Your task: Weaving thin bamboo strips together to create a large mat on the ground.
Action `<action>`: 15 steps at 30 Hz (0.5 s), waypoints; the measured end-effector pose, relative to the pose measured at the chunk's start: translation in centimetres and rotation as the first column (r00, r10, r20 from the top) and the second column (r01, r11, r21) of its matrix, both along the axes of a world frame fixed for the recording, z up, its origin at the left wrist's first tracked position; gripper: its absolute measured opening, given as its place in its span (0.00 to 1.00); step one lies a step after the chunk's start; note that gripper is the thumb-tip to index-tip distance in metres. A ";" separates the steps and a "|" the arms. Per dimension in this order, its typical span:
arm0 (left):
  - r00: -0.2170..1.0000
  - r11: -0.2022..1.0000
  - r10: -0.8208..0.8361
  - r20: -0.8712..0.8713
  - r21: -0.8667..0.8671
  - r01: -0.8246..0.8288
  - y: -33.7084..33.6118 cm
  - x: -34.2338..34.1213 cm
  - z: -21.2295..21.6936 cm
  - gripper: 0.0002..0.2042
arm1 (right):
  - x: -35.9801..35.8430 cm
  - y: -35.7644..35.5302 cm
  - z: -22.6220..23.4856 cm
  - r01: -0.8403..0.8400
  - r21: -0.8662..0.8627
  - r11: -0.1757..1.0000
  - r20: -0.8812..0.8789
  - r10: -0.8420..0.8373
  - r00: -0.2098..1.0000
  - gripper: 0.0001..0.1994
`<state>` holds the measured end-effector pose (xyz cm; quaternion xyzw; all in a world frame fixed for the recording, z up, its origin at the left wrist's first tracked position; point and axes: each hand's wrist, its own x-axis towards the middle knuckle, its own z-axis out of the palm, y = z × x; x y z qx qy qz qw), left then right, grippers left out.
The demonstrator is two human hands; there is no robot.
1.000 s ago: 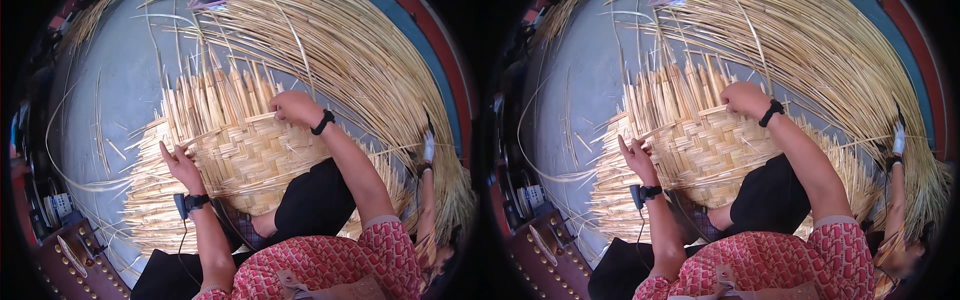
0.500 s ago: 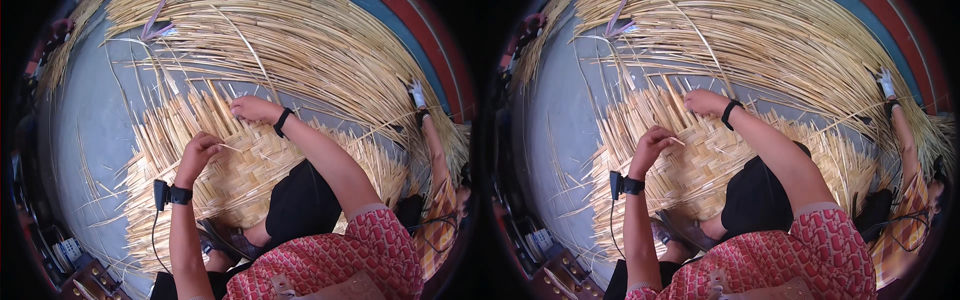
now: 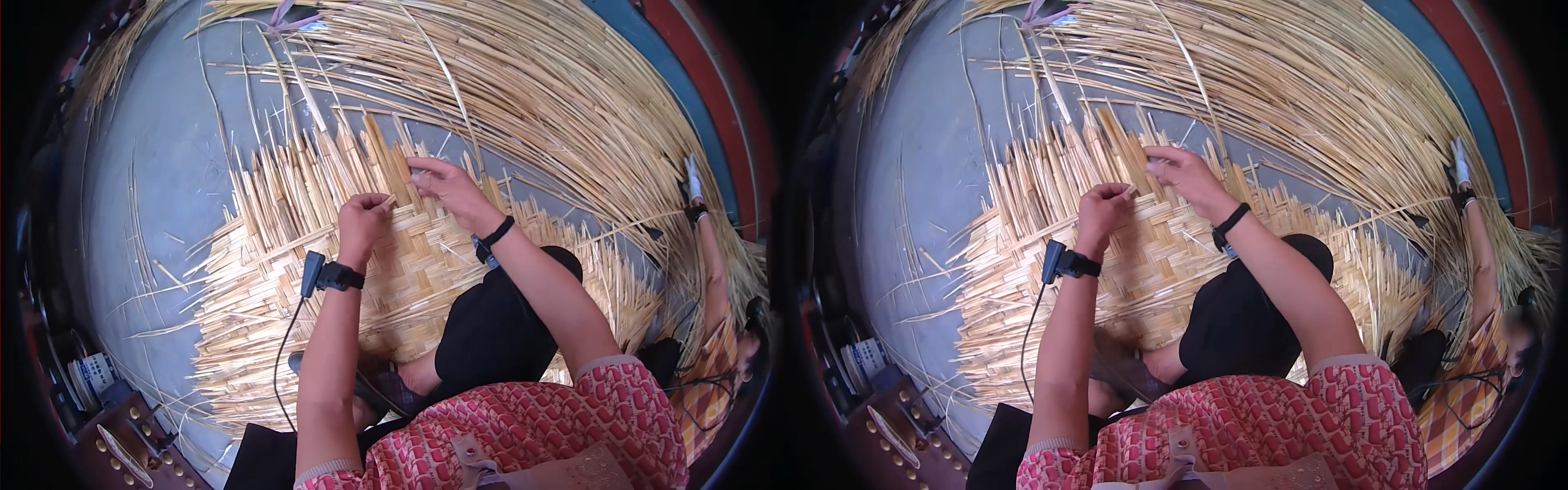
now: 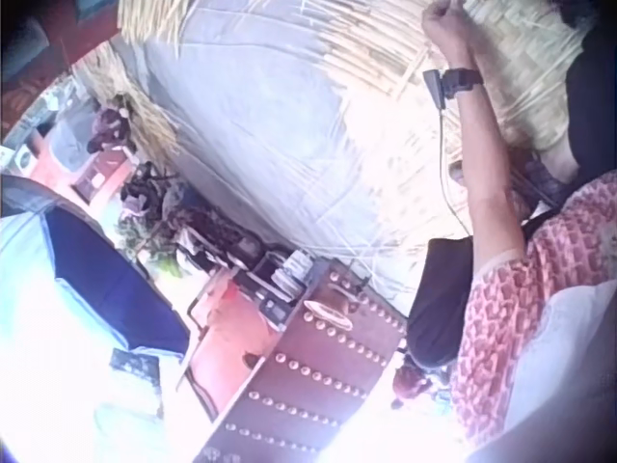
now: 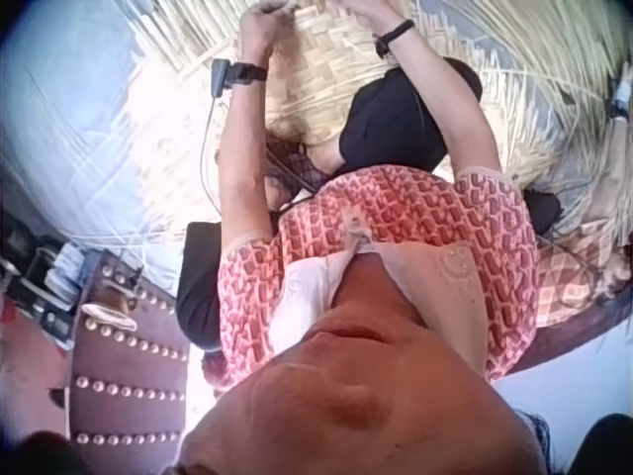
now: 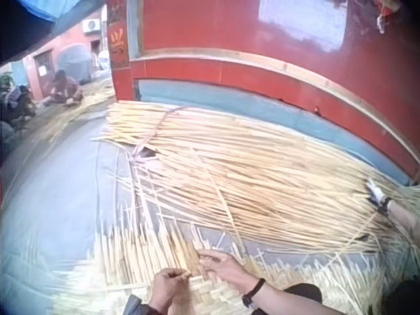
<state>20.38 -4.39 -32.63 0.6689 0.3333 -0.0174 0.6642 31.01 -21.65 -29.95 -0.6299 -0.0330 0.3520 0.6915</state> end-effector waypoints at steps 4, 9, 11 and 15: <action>0.976 0.754 -0.211 0.054 0.645 0.127 2.4 -1.7 1.8 0.16 | -1.6 -1.2 -1.4 0.227 -0.307 0.924 0.504 -0.044 0.863 0.09; 0.789 0.115 -0.497 -0.361 0.874 0.472 1.5 -3.9 4.1 0.28 | -0.4 -4.3 0.1 0.232 -0.471 0.851 0.593 0.111 0.797 0.07; 0.630 -0.004 -0.530 -0.568 0.745 0.668 0.8 -3.0 4.5 0.28 | 0.6 -6.1 0.4 0.176 -0.448 0.877 0.240 -0.071 0.968 0.07; 0.658 0.465 -0.739 0.148 0.819 0.338 -2.3 2.5 5.0 0.25 | 0.0 -5.5 3.4 0.032 -0.258 0.966 0.134 0.003 0.991 0.07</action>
